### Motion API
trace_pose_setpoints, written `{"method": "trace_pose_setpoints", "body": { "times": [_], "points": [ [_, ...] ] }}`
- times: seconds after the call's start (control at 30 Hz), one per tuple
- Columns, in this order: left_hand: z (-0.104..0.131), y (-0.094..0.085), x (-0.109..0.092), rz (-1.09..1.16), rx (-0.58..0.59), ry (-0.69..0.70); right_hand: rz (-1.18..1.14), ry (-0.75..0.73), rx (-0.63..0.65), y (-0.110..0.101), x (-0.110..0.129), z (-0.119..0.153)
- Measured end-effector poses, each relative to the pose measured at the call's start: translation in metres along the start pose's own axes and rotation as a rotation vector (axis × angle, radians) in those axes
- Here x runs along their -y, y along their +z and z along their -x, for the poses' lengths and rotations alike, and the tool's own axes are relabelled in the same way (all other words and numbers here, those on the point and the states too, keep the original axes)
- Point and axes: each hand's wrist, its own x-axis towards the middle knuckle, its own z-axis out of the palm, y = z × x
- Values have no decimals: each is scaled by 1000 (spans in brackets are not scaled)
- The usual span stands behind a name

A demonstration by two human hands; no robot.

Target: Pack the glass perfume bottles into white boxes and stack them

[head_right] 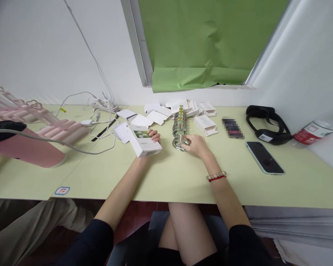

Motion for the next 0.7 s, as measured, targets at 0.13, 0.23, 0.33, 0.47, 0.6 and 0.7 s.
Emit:
{"method": "trace_pose_setpoints", "body": {
  "times": [0.13,0.23,0.33,0.47,0.6,0.7],
  "points": [
    [0,-6,0,24,7,-24,-27,9,6,-6,-21,-2],
    [-2,-9,2,17,7,-38,-24,44,-8,-8,-27,-1],
    [-3,-9,3,-4,-3,-27,42,69,-50,-8,-26,-1],
    [-4,-8,4,7,-9,-51,54,58,-63,-4,-19,-1],
    [-4,-7,5,51,14,-79,-55,25,-121,8,-16,-3],
    [-1,-5,6,41,14,-78,-116,-44,-233,18,-11,-6]
  ]
}}
